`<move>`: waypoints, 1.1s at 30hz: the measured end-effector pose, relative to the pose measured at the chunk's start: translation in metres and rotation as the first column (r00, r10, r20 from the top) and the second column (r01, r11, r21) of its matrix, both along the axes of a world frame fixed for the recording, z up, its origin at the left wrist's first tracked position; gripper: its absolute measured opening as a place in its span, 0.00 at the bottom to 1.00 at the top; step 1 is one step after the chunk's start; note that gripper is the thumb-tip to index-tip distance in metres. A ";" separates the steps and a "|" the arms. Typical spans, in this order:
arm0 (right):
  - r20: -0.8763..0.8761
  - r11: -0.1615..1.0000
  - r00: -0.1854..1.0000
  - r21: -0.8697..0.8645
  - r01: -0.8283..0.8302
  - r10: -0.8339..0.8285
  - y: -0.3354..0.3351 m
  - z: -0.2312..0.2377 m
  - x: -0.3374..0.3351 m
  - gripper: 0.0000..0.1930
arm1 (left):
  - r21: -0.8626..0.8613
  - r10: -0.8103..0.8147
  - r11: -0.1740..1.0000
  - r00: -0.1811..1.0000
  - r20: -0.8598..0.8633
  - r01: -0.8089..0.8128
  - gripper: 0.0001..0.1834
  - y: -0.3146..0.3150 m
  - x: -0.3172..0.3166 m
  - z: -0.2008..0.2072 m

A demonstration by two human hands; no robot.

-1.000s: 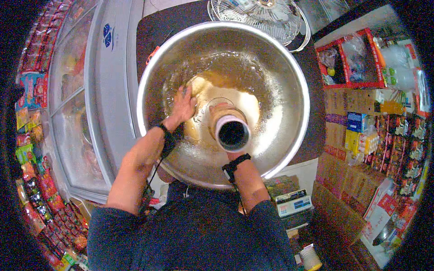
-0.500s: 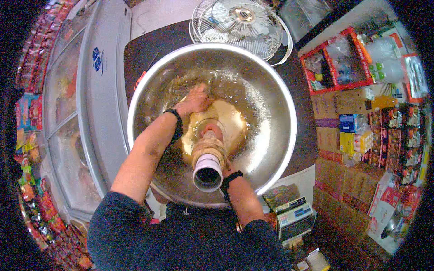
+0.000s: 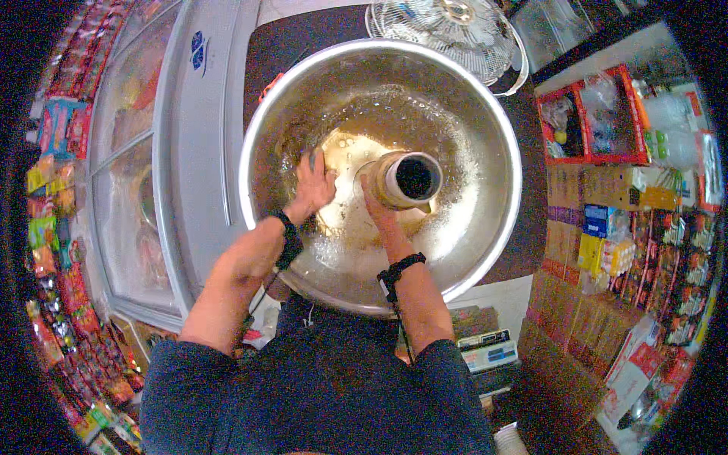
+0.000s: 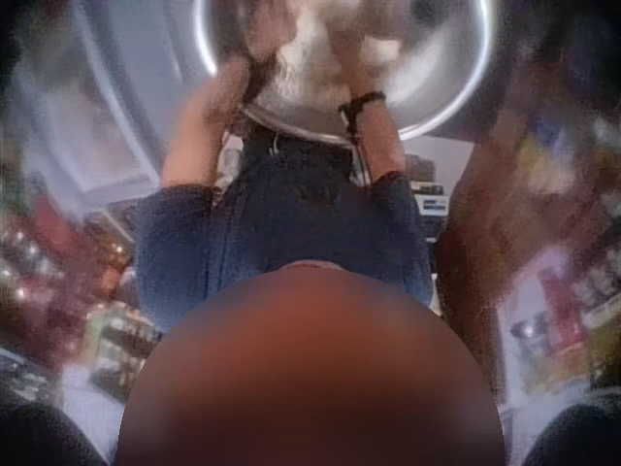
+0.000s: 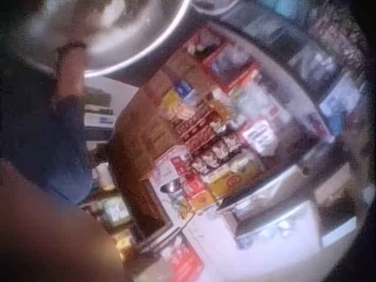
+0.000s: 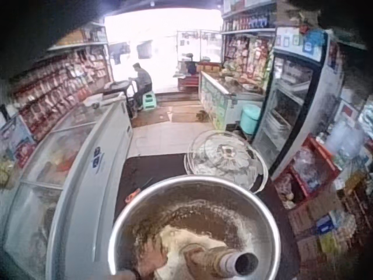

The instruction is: The person repeatedly scrubs a cylindrical pipe with a sponge in a large metal basin filled with soapy water. They rinse the pipe and sponge, then continue scrubbing different sections of the pipe while holding it with both hands.

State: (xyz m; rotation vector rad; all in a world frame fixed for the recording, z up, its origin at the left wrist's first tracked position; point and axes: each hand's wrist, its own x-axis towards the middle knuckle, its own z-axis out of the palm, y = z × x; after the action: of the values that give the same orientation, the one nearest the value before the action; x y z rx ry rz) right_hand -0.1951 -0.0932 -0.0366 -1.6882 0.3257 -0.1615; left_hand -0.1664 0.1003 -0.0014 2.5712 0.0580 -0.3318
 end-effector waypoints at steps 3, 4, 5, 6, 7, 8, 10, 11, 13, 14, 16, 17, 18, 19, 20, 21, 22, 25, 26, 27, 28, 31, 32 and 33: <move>0.095 0.986 0.993 -0.162 -0.047 0.063 -0.001 0.006 -0.001 0.12 | 0.161 0.221 0.966 0.970 -0.104 -0.203 0.43 -0.029 -0.049 0.001; 0.048 0.985 0.996 -0.155 -0.070 0.078 -0.003 0.009 -0.002 0.12 | 0.121 0.286 0.954 0.952 -0.109 -0.273 0.44 -0.036 -0.054 0.003; 0.054 0.980 0.994 -0.181 -0.083 0.094 -0.005 0.012 -0.003 0.12 | 0.092 0.343 0.939 0.921 -0.185 -0.331 0.44 -0.042 -0.054 0.005; 0.032 0.987 0.994 -0.125 -0.099 0.104 -0.007 0.016 -0.003 0.12 | 0.069 0.388 0.921 0.882 -0.266 -0.384 0.44 -0.045 -0.050 0.008; 0.061 0.989 0.992 -0.103 -0.106 0.113 -0.010 0.019 -0.003 0.12 | 0.041 0.403 0.910 0.855 -0.326 -0.413 0.44 -0.046 -0.040 0.011; 0.096 0.987 0.984 -0.080 -0.140 0.148 -0.012 0.023 -0.002 0.13 | 0.015 0.348 0.934 0.899 -0.266 -0.358 0.43 -0.044 -0.026 0.013; -0.006 0.973 0.985 -0.153 -0.172 0.173 -0.014 0.029 0.000 0.13 | 0.003 0.234 0.971 0.946 -0.223 -0.239 0.43 -0.037 0.004 0.014; -0.039 0.927 0.976 -0.307 -0.217 0.216 -0.014 0.031 0.004 0.13 | 0.112 0.192 0.977 0.979 -0.071 -0.183 0.42 -0.038 0.017 0.013; -0.034 0.961 0.997 -0.264 -0.081 0.075 -0.007 0.036 0.009 0.14 | 0.146 0.102 0.986 0.976 -0.192 -0.075 0.42 -0.041 0.049 0.007; -0.111 0.974 0.992 -0.226 0.028 -0.055 -0.003 0.039 0.013 0.14 | 0.157 0.059 0.987 0.976 -0.208 -0.026 0.42 -0.043 0.064 0.004; -0.098 0.974 0.971 0.042 0.224 -0.219 0.008 0.042 0.021 0.14 | 0.084 -0.003 0.996 0.986 -0.168 0.017 0.39 -0.050 0.086 -0.001; -0.115 0.953 0.951 0.070 0.294 -0.285 0.012 0.044 0.025 0.14 | 0.084 -0.038 0.995 0.993 -0.110 0.047 0.38 -0.055 0.096 -0.002; -0.111 0.942 0.943 0.089 0.323 -0.313 0.015 0.045 0.028 0.14 | 0.077 -0.070 0.994 0.990 -0.125 0.080 0.37 -0.061 0.106 -0.003; -0.104 0.932 0.936 0.110 0.345 -0.335 0.019 0.045 0.031 0.14 | 0.192 -0.160 0.966 0.984 -0.075 0.172 0.33 -0.067 0.117 -0.003; -0.068 0.919 0.932 0.152 0.363 -0.356 0.022 0.047 0.031 0.14 | 0.160 -0.188 0.968 0.982 -0.032 0.191 0.32 -0.072 0.126 -0.002; -0.035 0.906 0.925 0.193 0.377 -0.377 0.025 0.048 0.030 0.14 | 0.137 -0.213 0.966 0.974 -0.070 0.221 0.32 -0.079 0.134 -0.001; -0.001 0.891 0.917 0.233 0.389 -0.400 0.026 0.050 0.027 0.14 | 0.115 -0.240 0.963 0.969 -0.061 0.246 0.31 -0.084 0.142 -0.001; -0.011 0.985 0.989 0.087 0.149 -0.149 0.022 0.057 0.011 0.15 | 0.005 -0.399 0.917 0.917 -0.025 0.399 0.32 -0.090 0.155 -0.003; -0.099 0.997 0.992 0.005 0.075 -0.074 0.018 0.060 0.006 0.14 | -0.043 -0.430 0.902 0.903 -0.009 0.430 0.32 -0.087 0.156 -0.004; -0.231 0.995 0.973 -0.093 -0.023 0.001 0.013 0.062 0.002 0.14 | -0.044 -0.451 0.891 0.892 0.032 0.452 0.32 -0.082 0.153 -0.005; -0.224 0.995 0.972 -0.059 -0.085 0.070 0.007 0.064 0.000 0.13 | -0.018 -0.423 0.905 0.903 0.071 0.426 0.32 -0.075 0.149 -0.006; -0.094 0.936 0.946 -0.144 -0.320 0.309 -0.010 0.062 0.006 0.11 | 0.081 -0.356 0.932 0.934 0.039 0.353 0.33 -0.045 0.126 -0.004; -0.054 0.931 0.944 -0.160 -0.329 0.325 -0.014 0.060 0.009 0.11 | 0.045 -0.265 0.963 0.964 0.030 0.264 0.34 -0.035 0.114 0.000; -0.011 0.926 0.941 -0.174 -0.336 0.339 -0.016 0.057 0.010 0.11 | 0.004 -0.171 0.985 0.985 0.017 0.171 0.34 -0.026 0.097 0.004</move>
State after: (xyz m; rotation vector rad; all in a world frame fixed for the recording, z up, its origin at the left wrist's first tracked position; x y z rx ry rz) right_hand -0.1849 -0.1097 0.0204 -1.8868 0.0016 0.0523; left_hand -0.0695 0.0748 0.0025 2.5865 -0.1693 -0.3737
